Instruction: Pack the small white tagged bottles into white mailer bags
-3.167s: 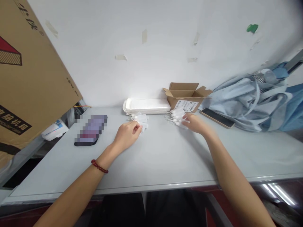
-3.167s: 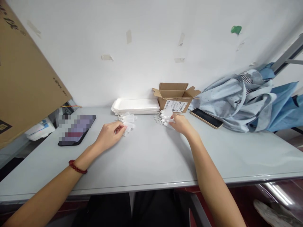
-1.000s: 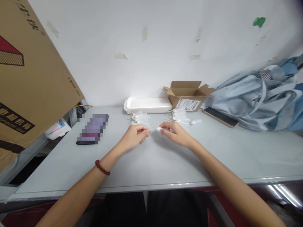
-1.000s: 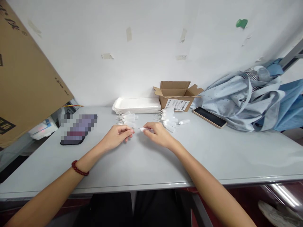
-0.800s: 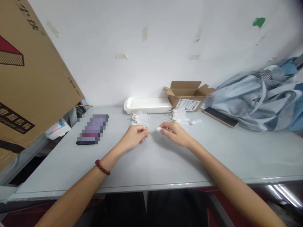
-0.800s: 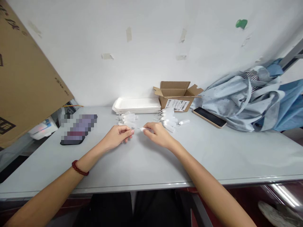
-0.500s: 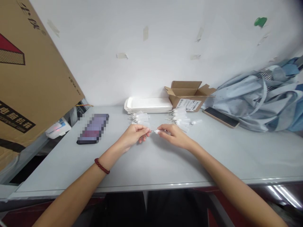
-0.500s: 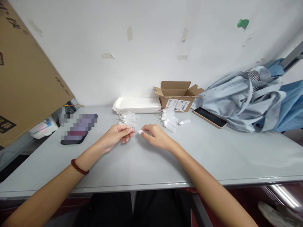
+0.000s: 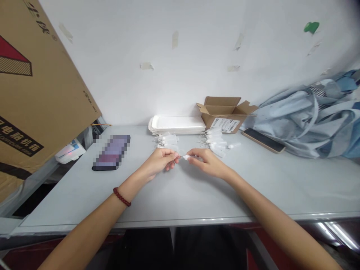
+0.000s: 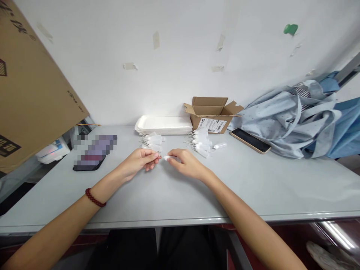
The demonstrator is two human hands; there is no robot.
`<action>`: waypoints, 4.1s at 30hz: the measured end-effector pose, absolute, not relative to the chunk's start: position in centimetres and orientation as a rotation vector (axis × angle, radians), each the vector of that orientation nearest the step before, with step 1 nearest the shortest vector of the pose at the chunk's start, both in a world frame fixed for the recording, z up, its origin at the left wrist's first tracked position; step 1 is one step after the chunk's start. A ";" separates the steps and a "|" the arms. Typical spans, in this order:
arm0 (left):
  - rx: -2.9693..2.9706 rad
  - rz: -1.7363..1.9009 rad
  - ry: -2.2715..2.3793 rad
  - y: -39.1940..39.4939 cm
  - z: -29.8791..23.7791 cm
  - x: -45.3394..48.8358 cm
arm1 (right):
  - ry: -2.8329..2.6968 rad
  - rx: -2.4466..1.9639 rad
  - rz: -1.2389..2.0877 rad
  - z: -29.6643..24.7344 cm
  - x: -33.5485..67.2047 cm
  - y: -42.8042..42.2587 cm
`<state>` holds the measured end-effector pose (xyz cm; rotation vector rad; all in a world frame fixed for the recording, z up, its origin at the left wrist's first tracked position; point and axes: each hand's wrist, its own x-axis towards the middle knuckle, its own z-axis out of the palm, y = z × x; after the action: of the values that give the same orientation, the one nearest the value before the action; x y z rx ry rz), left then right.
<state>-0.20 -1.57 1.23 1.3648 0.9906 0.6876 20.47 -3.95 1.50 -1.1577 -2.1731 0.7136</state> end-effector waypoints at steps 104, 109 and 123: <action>1.611 0.524 1.055 -0.2 2.4 -2.9 | -2.262 -1.174 0.856 1.3 20.2 -3.8; 1.647 0.445 1.011 -0.5 1.6 -2.0 | -2.274 -1.127 0.859 1.1 20.0 -4.0; 1.704 0.428 0.967 -0.4 1.5 -2.0 | -2.274 -1.108 0.837 1.0 20.0 -4.1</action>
<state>-1.98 -0.43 1.48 1.7042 0.9673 0.4281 19.99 -4.06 0.96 -1.1080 -2.2737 0.8366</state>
